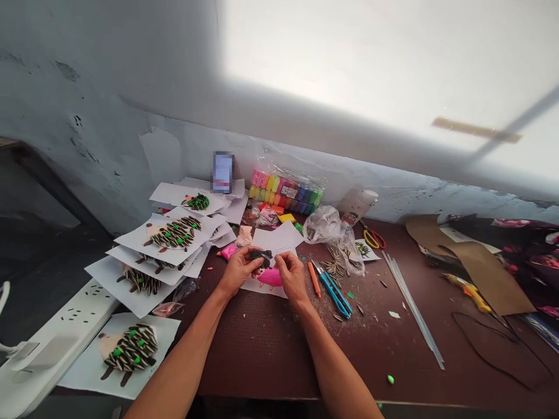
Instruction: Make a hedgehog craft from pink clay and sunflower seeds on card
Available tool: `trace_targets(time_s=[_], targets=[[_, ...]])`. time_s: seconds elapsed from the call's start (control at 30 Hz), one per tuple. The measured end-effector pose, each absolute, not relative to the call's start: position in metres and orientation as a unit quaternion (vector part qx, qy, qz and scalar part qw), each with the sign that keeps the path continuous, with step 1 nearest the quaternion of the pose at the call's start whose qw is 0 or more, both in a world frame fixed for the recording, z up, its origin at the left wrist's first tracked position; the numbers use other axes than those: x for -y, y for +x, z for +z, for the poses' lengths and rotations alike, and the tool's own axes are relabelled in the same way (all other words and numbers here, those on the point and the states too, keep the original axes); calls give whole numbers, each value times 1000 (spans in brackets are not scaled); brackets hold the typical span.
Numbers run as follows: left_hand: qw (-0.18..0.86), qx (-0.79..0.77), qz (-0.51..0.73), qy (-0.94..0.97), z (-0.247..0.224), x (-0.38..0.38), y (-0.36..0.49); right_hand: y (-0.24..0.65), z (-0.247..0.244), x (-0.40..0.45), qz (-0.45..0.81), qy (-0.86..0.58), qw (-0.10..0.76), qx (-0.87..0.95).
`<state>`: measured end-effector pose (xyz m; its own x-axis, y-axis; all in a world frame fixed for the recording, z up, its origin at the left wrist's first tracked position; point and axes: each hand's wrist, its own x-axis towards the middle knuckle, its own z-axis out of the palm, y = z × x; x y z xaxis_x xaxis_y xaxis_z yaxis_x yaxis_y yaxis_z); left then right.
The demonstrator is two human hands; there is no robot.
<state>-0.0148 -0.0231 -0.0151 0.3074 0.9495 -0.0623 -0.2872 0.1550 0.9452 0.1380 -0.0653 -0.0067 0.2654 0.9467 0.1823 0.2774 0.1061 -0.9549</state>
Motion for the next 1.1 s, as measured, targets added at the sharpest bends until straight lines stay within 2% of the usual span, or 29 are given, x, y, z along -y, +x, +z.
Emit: trace_targets(time_s=[0.1,0.3,0.53,0.67,0.77,0.9,1.1], targets=[[664,-361,475,451,-13,24,-15,138,-10,64,319,-586,536,518],[587,-412,497,488,-21,19,-16,133,-18,62,353,-566,511,542],[538,-426,520,508,-27,15,-8,151,-16,59,285,-610,516,529],[471,-488,514,524,-31,11,-12,162,-15,52,272,-645,507,503],[407,-495,506,578,-35,9,-15,158,-8,40,267,-666,445,536],[326,-486,495,643,-36,11,-16,146,14,6,204,-723,230,619],[287,-478,463,689,-37,15,-14,148,30,-48,133,-785,171,580]])
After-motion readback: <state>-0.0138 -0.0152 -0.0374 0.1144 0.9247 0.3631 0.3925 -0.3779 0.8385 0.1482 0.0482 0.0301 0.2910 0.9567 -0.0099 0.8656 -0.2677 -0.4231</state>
